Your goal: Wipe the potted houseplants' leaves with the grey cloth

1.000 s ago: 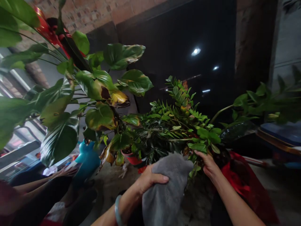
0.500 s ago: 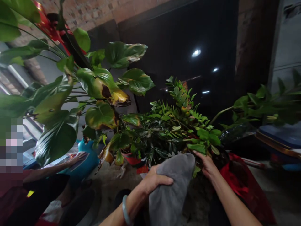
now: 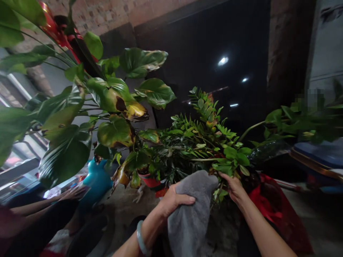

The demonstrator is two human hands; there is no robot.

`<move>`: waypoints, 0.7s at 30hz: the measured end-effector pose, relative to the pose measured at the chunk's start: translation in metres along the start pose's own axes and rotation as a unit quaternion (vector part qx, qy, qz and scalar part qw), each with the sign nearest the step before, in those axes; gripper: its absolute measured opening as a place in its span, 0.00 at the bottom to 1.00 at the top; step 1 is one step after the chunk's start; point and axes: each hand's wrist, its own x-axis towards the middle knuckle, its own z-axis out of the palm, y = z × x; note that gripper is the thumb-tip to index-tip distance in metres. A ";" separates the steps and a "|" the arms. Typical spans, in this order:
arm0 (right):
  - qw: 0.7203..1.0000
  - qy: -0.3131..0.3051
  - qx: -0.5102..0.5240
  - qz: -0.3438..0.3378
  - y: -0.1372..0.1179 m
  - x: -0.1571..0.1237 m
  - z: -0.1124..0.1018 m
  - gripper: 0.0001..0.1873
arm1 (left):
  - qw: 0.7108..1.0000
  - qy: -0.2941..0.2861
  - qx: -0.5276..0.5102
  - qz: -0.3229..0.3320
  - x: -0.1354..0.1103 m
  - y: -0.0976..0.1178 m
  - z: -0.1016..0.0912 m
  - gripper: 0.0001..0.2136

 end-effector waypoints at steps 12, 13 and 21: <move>1.000 -0.007 0.007 0.020 -0.004 -0.006 0.009 0.12 | 0.995 0.096 -0.001 0.010 0.012 -0.008 0.009 0.22; 1.000 -0.008 0.002 0.027 -0.003 -0.006 0.007 0.12 | 0.998 0.066 0.010 -0.008 0.004 -0.016 0.006 0.22; 0.999 0.008 0.007 0.032 -0.004 -0.002 0.002 0.12 | 0.963 0.202 -0.073 0.160 -0.027 0.049 -0.026 0.25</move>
